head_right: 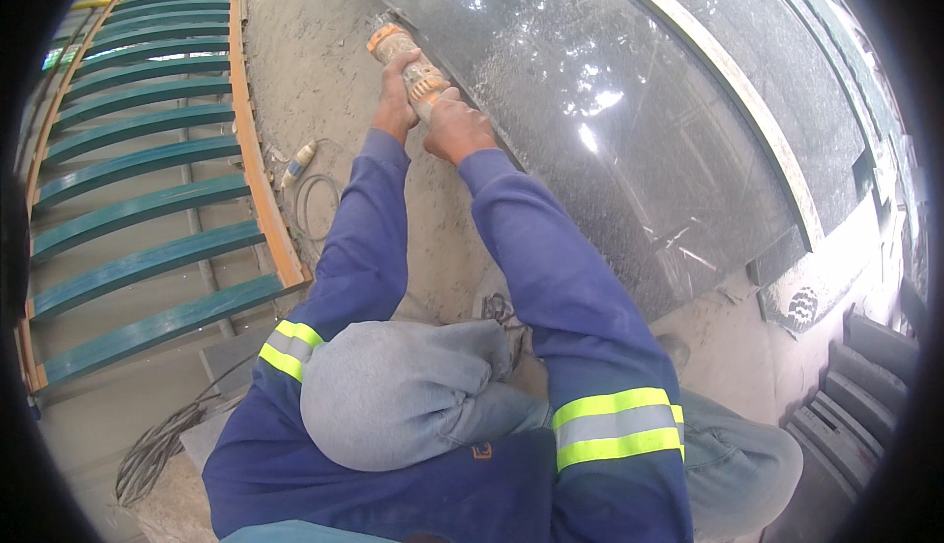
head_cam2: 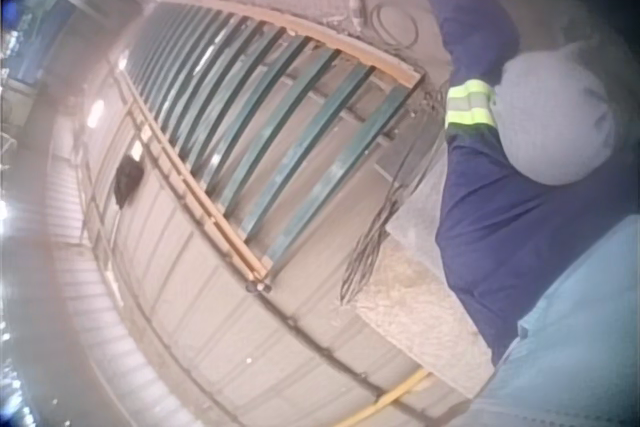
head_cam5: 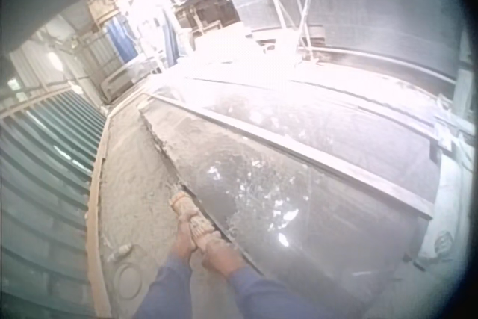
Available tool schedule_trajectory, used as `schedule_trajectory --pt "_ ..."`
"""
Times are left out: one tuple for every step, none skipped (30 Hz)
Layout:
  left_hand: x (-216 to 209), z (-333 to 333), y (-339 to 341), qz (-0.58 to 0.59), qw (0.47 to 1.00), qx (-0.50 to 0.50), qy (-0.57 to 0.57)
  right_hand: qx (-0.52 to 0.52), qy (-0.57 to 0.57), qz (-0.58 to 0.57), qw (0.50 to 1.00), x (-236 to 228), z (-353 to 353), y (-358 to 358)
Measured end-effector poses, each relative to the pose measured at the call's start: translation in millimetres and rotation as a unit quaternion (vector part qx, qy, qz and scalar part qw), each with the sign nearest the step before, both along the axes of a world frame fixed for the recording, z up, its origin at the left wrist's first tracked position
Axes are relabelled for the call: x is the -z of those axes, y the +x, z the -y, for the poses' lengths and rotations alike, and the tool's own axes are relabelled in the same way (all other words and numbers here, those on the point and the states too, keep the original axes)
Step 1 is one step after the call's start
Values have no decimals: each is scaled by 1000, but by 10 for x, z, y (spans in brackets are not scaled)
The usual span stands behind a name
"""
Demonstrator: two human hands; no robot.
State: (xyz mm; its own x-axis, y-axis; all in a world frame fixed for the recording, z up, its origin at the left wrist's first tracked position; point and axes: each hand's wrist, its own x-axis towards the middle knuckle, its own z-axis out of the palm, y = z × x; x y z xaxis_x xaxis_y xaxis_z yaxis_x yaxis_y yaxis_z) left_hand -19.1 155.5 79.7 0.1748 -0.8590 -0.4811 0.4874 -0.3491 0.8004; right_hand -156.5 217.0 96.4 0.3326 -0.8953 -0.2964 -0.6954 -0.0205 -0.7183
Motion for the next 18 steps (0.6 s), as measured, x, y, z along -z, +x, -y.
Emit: schedule_trajectory --pt "-6 -22 -20 0 1000 -2 3 0 4 1 1000 -4 -22 -19" --pt "-12 -61 -34 -3 1000 5 2 0 7 2 1000 -9 -49 -41" --pt "-15 -103 -53 -7 1000 13 0 -1 7 13 1000 -8 -87 -76" --pt "-16 -146 -75 -11 1000 20 -2 -3 7 23 1000 -2 -144 -121" --pt "-9 -192 -108 -10 1000 18 -2 -4 7 34 999 2 -200 -161" --pt "0 -241 -141 -9 1000 15 -2 -6 12 27 1000 -24 -253 -195" --pt "6 -277 -169 -8 1000 11 -2 -7 16 20 1000 -62 -303 -231" --pt "9 -301 -191 1 1000 7 -7 -8 21 12 1000 -79 -330 -255" --pt "22 -326 -205 12 1000 3 -12 -5 15 20 1000 -55 -352 -266" --pt "30 -338 -210 22 1000 -2 -16 -2 9 27 1000 -19 -370 -271" --pt "31 -333 -203 18 1000 5 -17 1 3 33 999 8 -379 -271" --pt "37 -316 -181 16 1000 13 -18 -1 4 33 999 -1 -369 -267" --pt "44 -296 -157 13 1000 20 -19 -3 4 32 999 -11 -345 -255" --pt "52 -279 -133 11 1000 20 -22 -5 5 32 999 -21 -319 -240" --pt "65 -242 -108 8 999 21 -26 -9 7 33 999 -29 -280 -226" --pt "78 -204 -81 6 999 22 -30 -12 9 33 999 -33 -236 -206" --pt "89 -164 -52 7 1000 20 -21 -16 11 34 999 -38 -191 -181" --pt "89 -106 -36 7 1000 20 -14 -10 15 25 1000 -24 -136 -153"
